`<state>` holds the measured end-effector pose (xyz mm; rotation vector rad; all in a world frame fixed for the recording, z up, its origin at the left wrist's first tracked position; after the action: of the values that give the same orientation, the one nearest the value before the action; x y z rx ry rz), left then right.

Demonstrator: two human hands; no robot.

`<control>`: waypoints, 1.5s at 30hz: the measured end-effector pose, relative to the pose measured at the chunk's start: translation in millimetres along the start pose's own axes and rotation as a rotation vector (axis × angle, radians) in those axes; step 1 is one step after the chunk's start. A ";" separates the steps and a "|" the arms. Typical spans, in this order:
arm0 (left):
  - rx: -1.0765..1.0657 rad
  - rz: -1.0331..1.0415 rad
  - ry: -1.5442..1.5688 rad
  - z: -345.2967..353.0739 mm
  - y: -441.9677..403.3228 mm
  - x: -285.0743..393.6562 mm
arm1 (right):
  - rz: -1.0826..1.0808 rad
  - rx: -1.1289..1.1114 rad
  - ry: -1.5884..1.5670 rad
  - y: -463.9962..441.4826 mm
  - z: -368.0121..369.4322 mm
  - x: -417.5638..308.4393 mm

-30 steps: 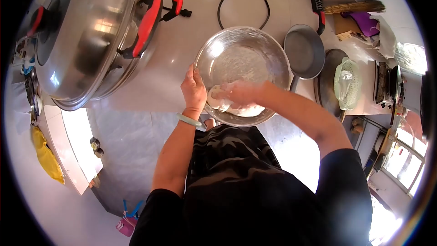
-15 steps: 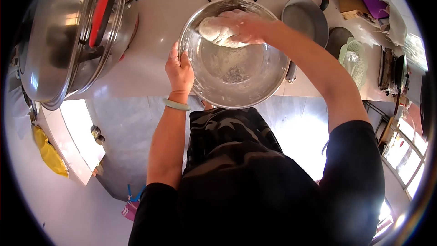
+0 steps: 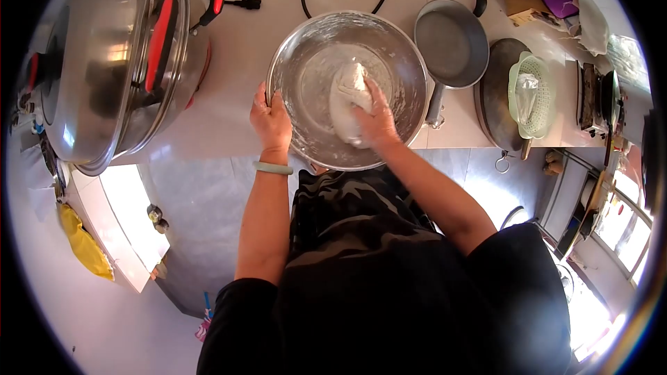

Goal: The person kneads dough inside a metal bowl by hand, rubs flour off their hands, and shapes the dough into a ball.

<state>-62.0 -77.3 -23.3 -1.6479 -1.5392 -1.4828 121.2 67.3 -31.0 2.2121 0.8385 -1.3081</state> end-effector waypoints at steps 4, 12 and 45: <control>0.042 0.068 -0.163 -0.4 3.8 8.5 | 0.183 0.126 -0.346 0.7 50.6 -5.5; 0.038 0.087 -0.121 -1.2 5.6 10.3 | 0.166 -0.087 -0.079 -35.6 29.5 -16.7; 0.062 -0.004 0.120 5.4 4.9 4.2 | -0.004 -1.016 0.612 -1.2 -9.1 -23.3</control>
<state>-56.3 -72.3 -19.7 -1.4935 -1.5087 -1.4927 117.3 67.5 -6.2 1.6973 1.3243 -0.0409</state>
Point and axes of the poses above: each hand's wrist, its own y-axis away from the middle knuckle, its own z-axis out of the palm, x = y × z, the point moved 3 cm from there along -y, towards the middle knuckle, and after that the axes turned 12 degrees about -z, right-handed, at the moved point
